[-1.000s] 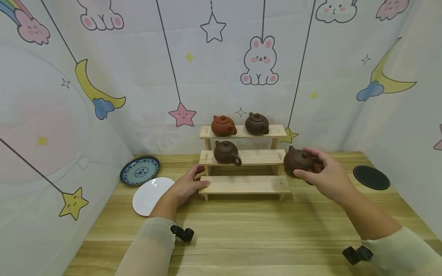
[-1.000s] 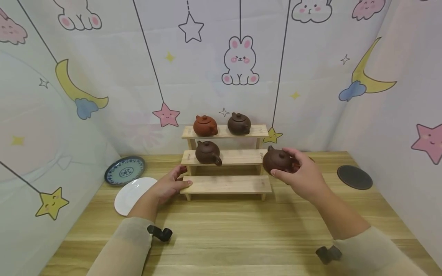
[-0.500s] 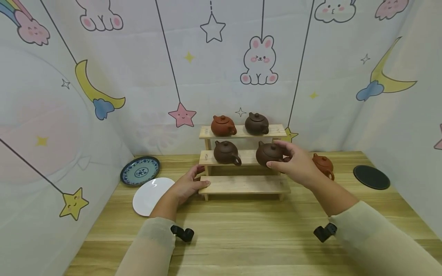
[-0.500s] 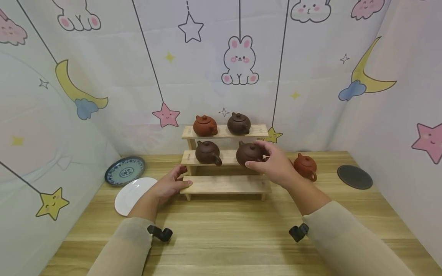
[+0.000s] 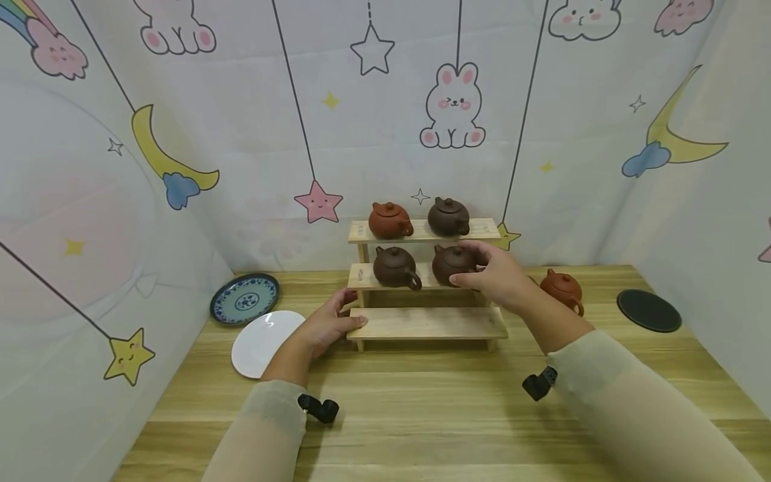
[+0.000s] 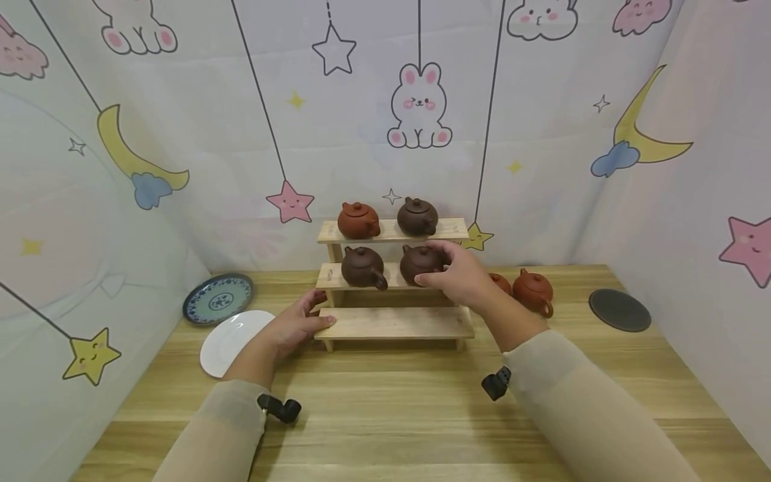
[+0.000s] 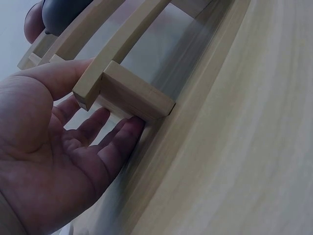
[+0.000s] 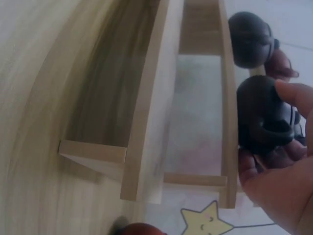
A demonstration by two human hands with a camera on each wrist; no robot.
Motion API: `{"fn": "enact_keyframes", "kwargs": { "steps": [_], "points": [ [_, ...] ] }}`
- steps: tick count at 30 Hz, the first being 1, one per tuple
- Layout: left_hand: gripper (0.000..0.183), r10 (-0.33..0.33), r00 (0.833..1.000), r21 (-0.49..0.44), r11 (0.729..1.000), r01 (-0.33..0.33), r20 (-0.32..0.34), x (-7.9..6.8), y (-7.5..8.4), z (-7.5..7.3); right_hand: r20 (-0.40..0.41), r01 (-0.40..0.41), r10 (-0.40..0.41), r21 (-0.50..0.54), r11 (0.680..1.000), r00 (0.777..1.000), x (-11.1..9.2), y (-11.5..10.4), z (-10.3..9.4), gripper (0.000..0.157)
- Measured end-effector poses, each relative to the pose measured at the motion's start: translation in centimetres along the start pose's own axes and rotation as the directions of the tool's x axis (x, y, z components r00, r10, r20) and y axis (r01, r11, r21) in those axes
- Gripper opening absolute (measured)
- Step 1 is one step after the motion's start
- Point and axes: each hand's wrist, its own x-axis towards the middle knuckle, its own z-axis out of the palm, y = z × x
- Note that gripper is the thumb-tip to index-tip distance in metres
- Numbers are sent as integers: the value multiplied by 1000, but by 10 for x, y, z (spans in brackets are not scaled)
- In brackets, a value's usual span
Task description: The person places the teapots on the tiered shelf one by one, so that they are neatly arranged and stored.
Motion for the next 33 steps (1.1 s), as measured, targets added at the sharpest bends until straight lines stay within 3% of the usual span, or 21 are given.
{"fn": "enact_keyframes", "kwargs": {
  "steps": [8,14,27,33],
  "points": [
    [79,14,1000,8,1000,-14,5,1,0,0,-4,7,-6,24,1000,1000,8,5,2,81],
    [77,18,1000,6,1000,-18,10,0,0,0,7,10,-11,36,999,1000,1,8,-1,78],
    [79,8,1000,-5,1000,-8,7,-1,-1,-1,-95,75,-73,25,997,993,-53,21,-17,66],
    [79,13,1000,1,1000,-13,20,-1,-1,-2,-168,63,-65,-16,998,984,-76,44,-23,65]
  ]
}}
